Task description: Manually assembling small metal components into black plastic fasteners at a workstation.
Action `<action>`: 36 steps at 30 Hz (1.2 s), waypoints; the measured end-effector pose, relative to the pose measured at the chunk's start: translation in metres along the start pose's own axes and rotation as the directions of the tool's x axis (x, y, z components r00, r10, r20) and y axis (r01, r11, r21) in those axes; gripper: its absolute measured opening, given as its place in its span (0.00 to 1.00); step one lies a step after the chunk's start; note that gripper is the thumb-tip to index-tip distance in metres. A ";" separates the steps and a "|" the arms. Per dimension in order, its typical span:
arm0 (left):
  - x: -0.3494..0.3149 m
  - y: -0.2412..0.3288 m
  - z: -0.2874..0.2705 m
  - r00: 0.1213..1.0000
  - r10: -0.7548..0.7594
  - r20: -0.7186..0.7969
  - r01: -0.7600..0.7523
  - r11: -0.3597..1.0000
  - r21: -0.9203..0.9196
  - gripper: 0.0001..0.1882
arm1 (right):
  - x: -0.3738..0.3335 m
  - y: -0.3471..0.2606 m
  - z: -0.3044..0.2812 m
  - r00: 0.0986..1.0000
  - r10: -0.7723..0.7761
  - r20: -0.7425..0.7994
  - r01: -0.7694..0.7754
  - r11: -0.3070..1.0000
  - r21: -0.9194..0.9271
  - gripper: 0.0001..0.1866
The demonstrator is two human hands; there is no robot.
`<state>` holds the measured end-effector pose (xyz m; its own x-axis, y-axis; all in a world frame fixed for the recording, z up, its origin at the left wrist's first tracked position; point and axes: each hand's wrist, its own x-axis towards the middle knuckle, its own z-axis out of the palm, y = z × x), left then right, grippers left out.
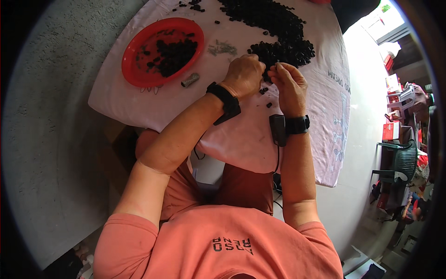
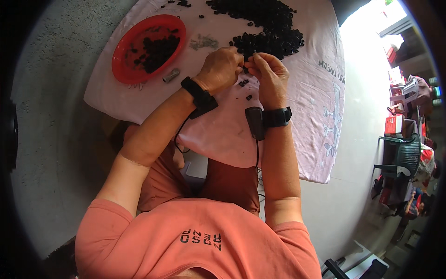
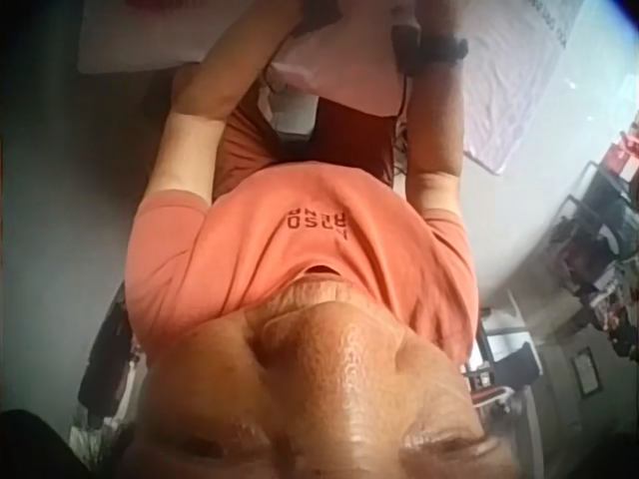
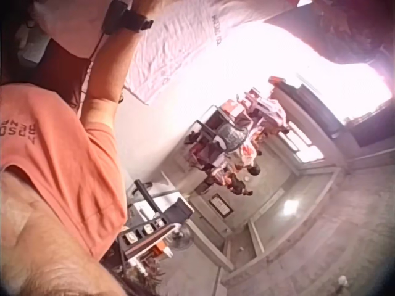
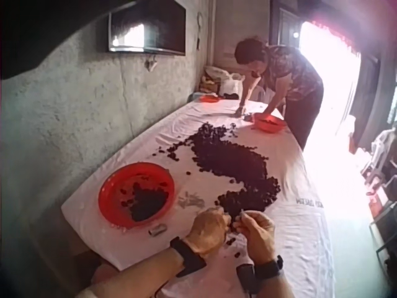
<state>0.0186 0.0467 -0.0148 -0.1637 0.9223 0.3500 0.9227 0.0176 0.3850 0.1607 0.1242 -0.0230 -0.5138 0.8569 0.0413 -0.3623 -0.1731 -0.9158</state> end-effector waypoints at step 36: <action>-0.024 -0.016 -0.023 0.890 -0.361 0.278 0.332 0.096 -0.938 0.08 | -0.013 -0.001 0.020 0.971 0.142 0.193 -0.090 0.962 -0.257 0.08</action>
<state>-0.0003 0.0151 -0.0099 -0.3816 0.9220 -0.0650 -0.2934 -0.0542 0.9544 0.1519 0.1031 -0.0146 -0.7003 0.7137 -0.0132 -0.1028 -0.1192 -0.9875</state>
